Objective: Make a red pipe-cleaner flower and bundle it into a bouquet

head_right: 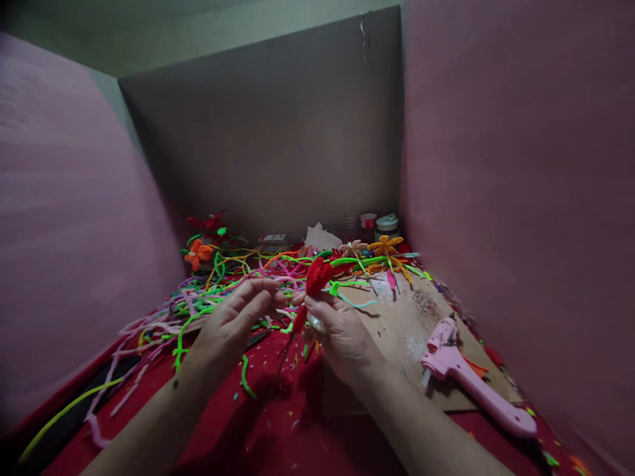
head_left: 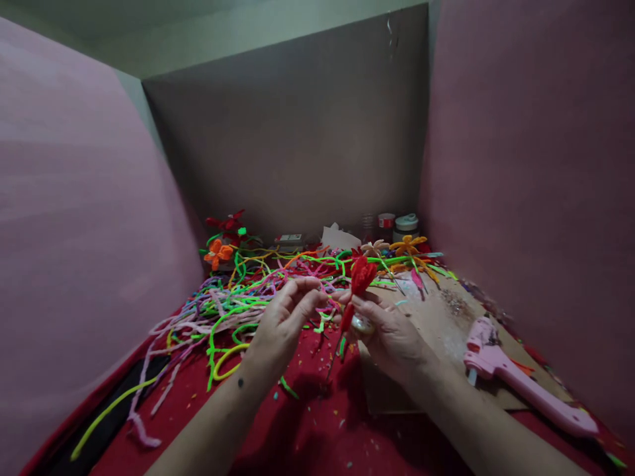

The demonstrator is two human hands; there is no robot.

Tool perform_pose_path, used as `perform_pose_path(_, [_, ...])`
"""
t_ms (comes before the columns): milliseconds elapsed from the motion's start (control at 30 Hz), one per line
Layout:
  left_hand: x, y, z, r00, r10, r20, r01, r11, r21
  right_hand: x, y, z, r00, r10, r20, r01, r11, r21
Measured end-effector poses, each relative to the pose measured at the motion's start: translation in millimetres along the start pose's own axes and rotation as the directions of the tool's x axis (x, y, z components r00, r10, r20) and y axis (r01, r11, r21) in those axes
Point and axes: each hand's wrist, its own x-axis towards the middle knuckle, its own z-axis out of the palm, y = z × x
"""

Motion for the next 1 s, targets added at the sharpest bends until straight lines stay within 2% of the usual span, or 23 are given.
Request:
perform_pose_path(100, [-5,-9,10.2,0.994,0.089,0.065,-0.097,0.985,0.141,3,3,-1,0.989,-0.028,-0.142,0.030,1.000,0.006])
perform_pose_path(167, [-7,-18,17.7,0.973,0.194,0.121,-0.224,0.917,0.329,3,6,1,0.982,-0.044,-0.185,0.048,0.999,0.015])
perform_pose_path(233, [-9,-26,23.9,0.942,0.295,0.158,-0.330,0.732,0.596,1,9,4,0.977,-0.042,-0.207,0.048,0.999,0.020])
perform_pose_path(333, [-9,-36,28.8,0.905,0.359,0.230,-0.362,0.361,0.860,-2,16,8,0.971,-0.032,-0.238,0.031,0.999,-0.009])
perform_pose_path(367, [-9,-39,29.2,0.901,0.349,0.257,-0.361,0.279,0.890,-2,18,7,0.970,-0.043,-0.241,0.036,0.999,-0.032])
perform_pose_path(400, [-8,-41,29.2,0.900,0.339,0.276,-0.364,0.232,0.902,-3,20,7,0.968,-0.057,-0.243,0.043,0.997,-0.062])
perform_pose_path(433, [-8,-42,28.8,0.898,0.334,0.286,-0.371,0.225,0.901,-3,22,6,0.966,-0.070,-0.249,0.048,0.994,-0.096])
perform_pose_path(500, [-6,-44,27.5,0.896,0.346,0.278,-0.392,0.322,0.862,-4,23,5,0.964,-0.087,-0.253,0.046,0.985,-0.164])
perform_pose_path(600, [-3,-41,25.5,0.921,0.341,0.191,-0.373,0.620,0.690,-5,21,6,0.976,-0.112,-0.188,0.067,0.971,-0.229])
perform_pose_path(667, [-2,-36,24.5,0.962,0.244,0.123,-0.272,0.820,0.504,-5,17,8,0.982,-0.155,-0.106,0.123,0.957,-0.261])
perform_pose_path(733, [-2,-32,23.5,0.991,0.087,0.101,-0.110,0.959,0.259,-5,14,9,0.980,-0.196,-0.044,0.175,0.941,-0.289])
perform_pose_path(767, [-2,-30,22.9,0.994,0.008,0.110,-0.023,0.991,0.130,-4,13,8,0.979,-0.201,-0.024,0.184,0.936,-0.299])
perform_pose_path(833, [-3,-28,21.1,0.982,-0.105,0.158,0.120,0.988,-0.094,-3,13,5,0.986,-0.168,-0.001,0.160,0.943,-0.292])
perform_pose_path(900, [-3,-29,19.0,0.961,-0.160,0.224,0.217,0.941,-0.260,-1,14,0,0.995,-0.101,0.026,0.104,0.962,-0.251])
perform_pose_path(1000, [-3,-32,16.0,0.921,-0.179,0.347,0.327,0.838,-0.436,1,17,-6,0.995,-0.041,0.091,0.057,0.982,-0.182])
